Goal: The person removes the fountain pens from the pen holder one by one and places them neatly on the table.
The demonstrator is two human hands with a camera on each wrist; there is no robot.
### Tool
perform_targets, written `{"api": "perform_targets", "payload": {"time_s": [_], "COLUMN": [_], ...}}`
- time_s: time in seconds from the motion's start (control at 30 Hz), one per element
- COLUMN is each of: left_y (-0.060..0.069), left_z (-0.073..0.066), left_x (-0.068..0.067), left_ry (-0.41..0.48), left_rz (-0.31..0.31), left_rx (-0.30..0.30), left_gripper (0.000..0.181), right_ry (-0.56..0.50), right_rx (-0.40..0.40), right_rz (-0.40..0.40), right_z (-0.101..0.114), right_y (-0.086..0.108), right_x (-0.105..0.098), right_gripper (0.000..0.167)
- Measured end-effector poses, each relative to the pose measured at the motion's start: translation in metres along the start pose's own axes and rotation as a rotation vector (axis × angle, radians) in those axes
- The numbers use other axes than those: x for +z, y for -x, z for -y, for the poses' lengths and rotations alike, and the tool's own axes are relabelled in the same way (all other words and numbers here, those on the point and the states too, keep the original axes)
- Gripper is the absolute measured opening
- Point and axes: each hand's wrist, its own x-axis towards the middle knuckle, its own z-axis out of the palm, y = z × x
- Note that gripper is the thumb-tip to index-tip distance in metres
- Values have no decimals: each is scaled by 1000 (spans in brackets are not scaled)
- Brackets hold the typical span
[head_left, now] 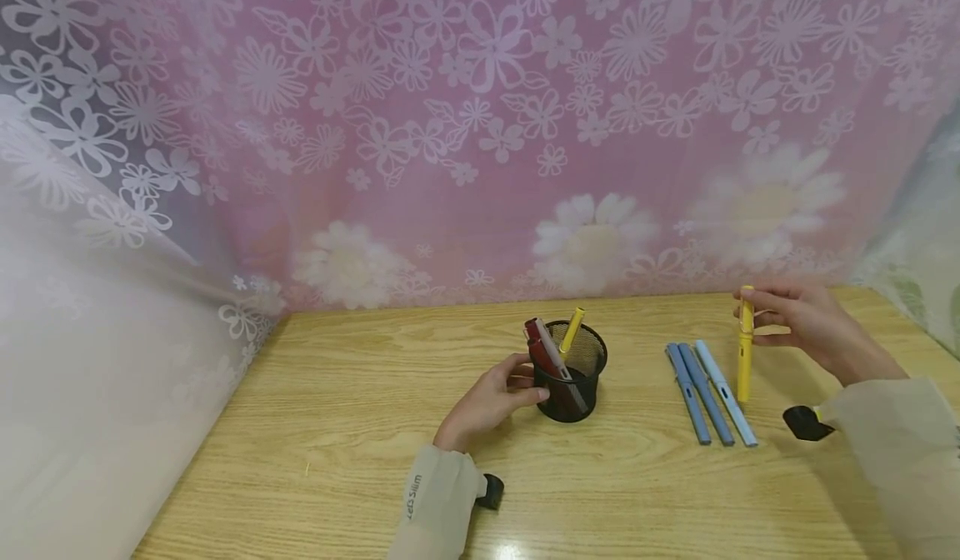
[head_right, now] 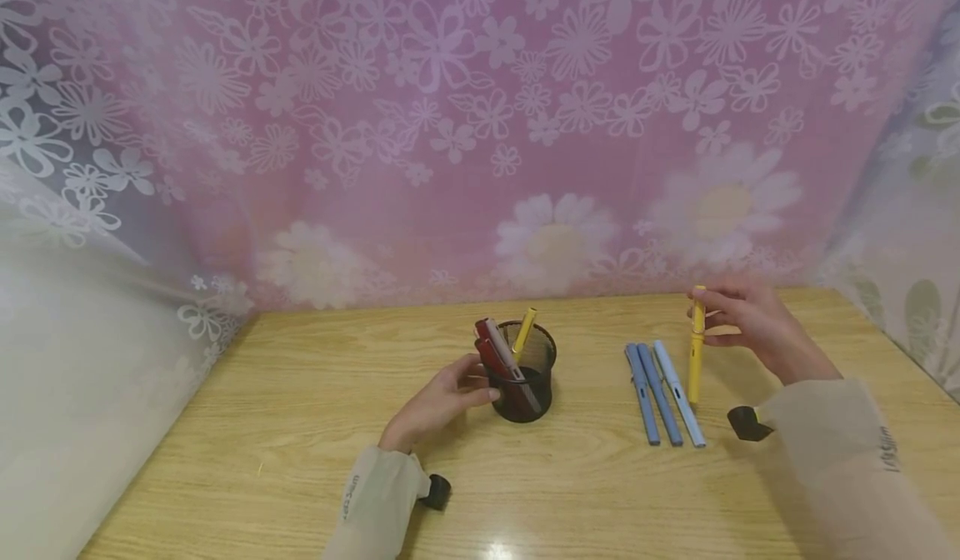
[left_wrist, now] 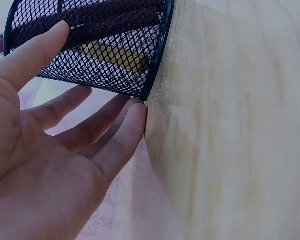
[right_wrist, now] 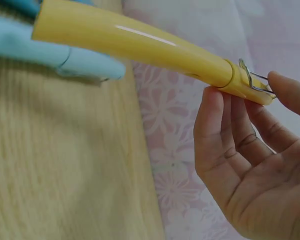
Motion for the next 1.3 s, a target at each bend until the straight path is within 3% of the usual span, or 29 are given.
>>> {"api": "perform_targets", "payload": {"time_s": [0.2, 0.4, 0.47, 0.67, 0.87, 1.3], "left_y": [0, -3, -3, -1, 1, 0], "left_z": [2, 0, -1, -1, -2, -2], "left_x": [1, -1, -1, 1, 1, 0], "left_ry": [-4, -27, -25, -14, -25, -11], "left_rz": [-2, -3, -3, 4, 6, 15], "left_rx": [-1, 2, 0, 1, -15, -4], "left_gripper": [52, 52, 53, 55, 56, 54], "right_ry": [159, 265, 286, 312, 325, 393], "right_rx": [51, 100, 117, 175, 190, 201], "right_rz": [14, 49, 58, 111, 153, 149], "right_z": [-11, -18, -21, -29, -33, -34], "right_y": [4, 0, -2, -6, -8, -13], "right_x": [1, 2, 3, 7, 12, 18], "right_gripper": [17, 51, 55, 53, 40, 41]}}
